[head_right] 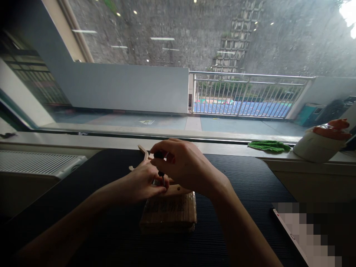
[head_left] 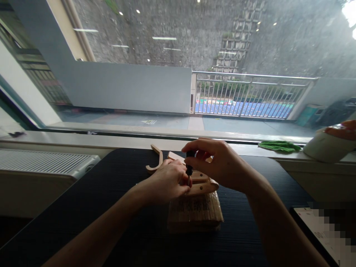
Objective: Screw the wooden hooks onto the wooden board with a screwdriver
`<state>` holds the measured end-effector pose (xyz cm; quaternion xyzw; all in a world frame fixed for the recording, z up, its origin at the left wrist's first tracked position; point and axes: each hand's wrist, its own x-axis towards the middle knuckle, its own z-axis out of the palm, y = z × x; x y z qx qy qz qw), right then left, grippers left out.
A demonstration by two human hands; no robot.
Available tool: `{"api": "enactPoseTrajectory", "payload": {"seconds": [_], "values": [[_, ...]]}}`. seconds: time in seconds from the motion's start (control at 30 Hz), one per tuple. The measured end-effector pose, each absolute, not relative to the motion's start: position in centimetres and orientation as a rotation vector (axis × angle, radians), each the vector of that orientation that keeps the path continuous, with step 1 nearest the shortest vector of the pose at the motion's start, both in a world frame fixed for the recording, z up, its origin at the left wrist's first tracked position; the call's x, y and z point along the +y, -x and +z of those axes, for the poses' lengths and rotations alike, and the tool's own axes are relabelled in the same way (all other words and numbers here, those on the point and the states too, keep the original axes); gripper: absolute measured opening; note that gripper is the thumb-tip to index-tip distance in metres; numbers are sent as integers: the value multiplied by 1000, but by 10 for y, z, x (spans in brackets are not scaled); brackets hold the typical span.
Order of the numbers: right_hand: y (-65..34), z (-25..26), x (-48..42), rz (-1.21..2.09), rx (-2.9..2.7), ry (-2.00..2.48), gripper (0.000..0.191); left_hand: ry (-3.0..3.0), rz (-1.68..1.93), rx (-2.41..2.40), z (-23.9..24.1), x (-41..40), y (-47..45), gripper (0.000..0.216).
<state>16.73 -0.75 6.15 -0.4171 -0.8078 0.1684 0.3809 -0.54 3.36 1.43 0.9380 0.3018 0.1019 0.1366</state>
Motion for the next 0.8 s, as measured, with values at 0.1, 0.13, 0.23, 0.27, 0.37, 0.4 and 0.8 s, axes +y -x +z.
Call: {"api": "enactPoseTrajectory", "payload": {"seconds": [0.1, 0.13, 0.23, 0.27, 0.37, 0.4, 0.8], "values": [[-168, 62, -8, 400, -2053, 1082, 17, -2729, 296, 866, 13, 34, 5, 25], [-168, 62, -8, 407, -2057, 1077, 18, -2734, 306, 870, 12, 35, 6, 24], [-169, 62, -10, 463, -2070, 1055, 24, -2750, 336, 878, 9, 36, 5, 24], [-170, 62, -10, 483, -2071, 1057, 26, -2756, 341, 878, 8, 36, 5, 24], [-170, 61, -10, 504, -2067, 1079, 28, -2765, 340, 870, 9, 36, 5, 23], [-170, 61, -9, 503, -2066, 1081, 27, -2764, 340, 868, 9, 35, 5, 22], [-168, 61, -9, 431, -2080, 1043, 22, -2745, 335, 908, 8, 35, 5, 21]]}}
